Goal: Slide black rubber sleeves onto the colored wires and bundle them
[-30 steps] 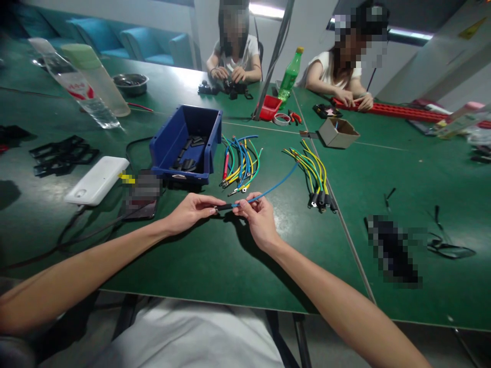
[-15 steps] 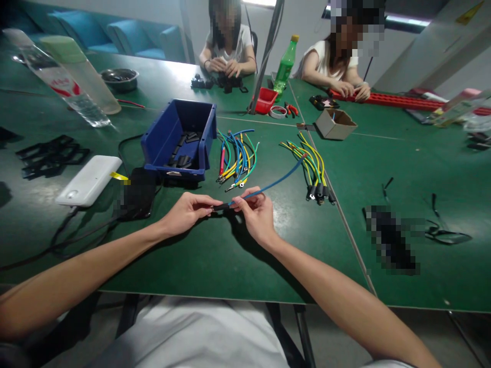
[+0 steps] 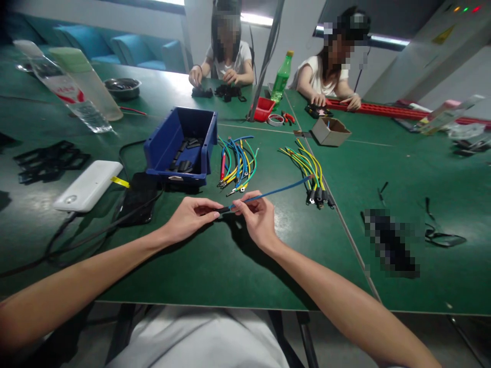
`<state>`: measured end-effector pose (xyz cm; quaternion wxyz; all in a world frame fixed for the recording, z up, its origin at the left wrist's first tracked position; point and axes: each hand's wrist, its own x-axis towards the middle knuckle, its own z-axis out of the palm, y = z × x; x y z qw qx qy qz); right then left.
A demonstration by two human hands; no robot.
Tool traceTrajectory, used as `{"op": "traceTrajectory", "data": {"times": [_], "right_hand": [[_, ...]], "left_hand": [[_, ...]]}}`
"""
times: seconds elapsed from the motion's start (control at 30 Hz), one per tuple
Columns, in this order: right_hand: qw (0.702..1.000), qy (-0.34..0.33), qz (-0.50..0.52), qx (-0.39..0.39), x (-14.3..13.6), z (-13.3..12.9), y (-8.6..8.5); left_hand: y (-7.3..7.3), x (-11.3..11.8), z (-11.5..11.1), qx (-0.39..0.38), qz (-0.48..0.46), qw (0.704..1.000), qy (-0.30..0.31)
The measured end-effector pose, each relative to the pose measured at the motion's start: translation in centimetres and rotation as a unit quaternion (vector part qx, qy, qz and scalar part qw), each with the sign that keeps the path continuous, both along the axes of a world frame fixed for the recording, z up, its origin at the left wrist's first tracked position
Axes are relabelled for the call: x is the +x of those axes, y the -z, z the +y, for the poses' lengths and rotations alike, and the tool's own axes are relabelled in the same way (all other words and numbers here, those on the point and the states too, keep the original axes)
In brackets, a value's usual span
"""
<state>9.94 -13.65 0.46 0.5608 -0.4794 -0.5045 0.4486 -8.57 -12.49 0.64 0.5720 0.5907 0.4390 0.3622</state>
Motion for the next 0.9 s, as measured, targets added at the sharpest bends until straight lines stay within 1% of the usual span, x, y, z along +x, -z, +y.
{"op": "traceTrajectory", "data": {"times": [0.1, 0.23, 0.3, 0.4, 0.5, 0.57, 0.6, 0.63, 0.67, 0.7, 0.77, 0.8, 0.83, 0.9], "right_hand": [[0.999, -0.008, 0.032, -0.023, -0.1, -0.3, -0.2], [0.996, -0.001, 0.080, -0.043, -0.4, -0.9, 0.1], [0.994, -0.013, 0.097, -0.055, -0.7, -1.1, 0.3], [0.991, -0.034, 0.110, -0.067, -1.1, -1.3, 0.3], [0.992, -0.038, 0.106, -0.062, -1.0, -1.1, 0.0], [0.993, -0.034, 0.100, -0.056, -0.6, -0.8, -0.2], [0.993, -0.031, 0.096, -0.054, -0.3, -0.7, -0.3], [0.994, -0.026, 0.090, -0.052, 0.1, -0.5, -0.4], [0.995, -0.022, 0.082, -0.051, 0.5, -0.3, -0.5], [0.996, -0.020, 0.074, -0.049, 0.8, -0.1, -0.6], [0.997, -0.019, 0.056, -0.051, 1.4, 0.2, -0.8], [0.997, -0.021, 0.049, -0.054, 1.6, 0.3, -0.8], [0.997, -0.024, 0.042, -0.059, 1.7, 0.4, -0.8], [0.997, -0.029, 0.036, -0.066, 1.8, 0.5, -0.7]], "left_hand": [[-0.3, -0.1, 0.0, 0.002, -0.016, 1.000, -0.013], [-0.5, 0.1, -0.3, -0.004, -0.038, 0.998, -0.042], [-0.3, 0.3, -0.5, 0.001, -0.037, 0.998, -0.051], [0.0, 0.7, -0.9, 0.022, -0.020, 0.999, -0.043], [-0.1, 0.7, -1.1, 0.074, 0.012, 0.997, -0.019], [-0.7, 0.3, -1.0, 0.133, 0.047, 0.990, -0.004], [-1.3, 0.0, -0.8, 0.169, 0.067, 0.983, -0.007], [-2.0, -0.5, -0.5, 0.208, 0.089, 0.974, -0.025], [-2.7, -1.1, 0.1, 0.247, 0.112, 0.961, -0.057], [-3.5, -1.7, 0.8, 0.287, 0.139, 0.942, -0.103], [-5.1, -3.1, 3.1, 0.344, 0.211, 0.894, -0.196], [-5.7, -3.7, 4.5, 0.352, 0.264, 0.871, -0.218], [-6.2, -4.3, 6.0, 0.349, 0.326, 0.854, -0.206], [-6.6, -5.2, 9.2, 0.329, 0.455, 0.815, -0.143]]}}
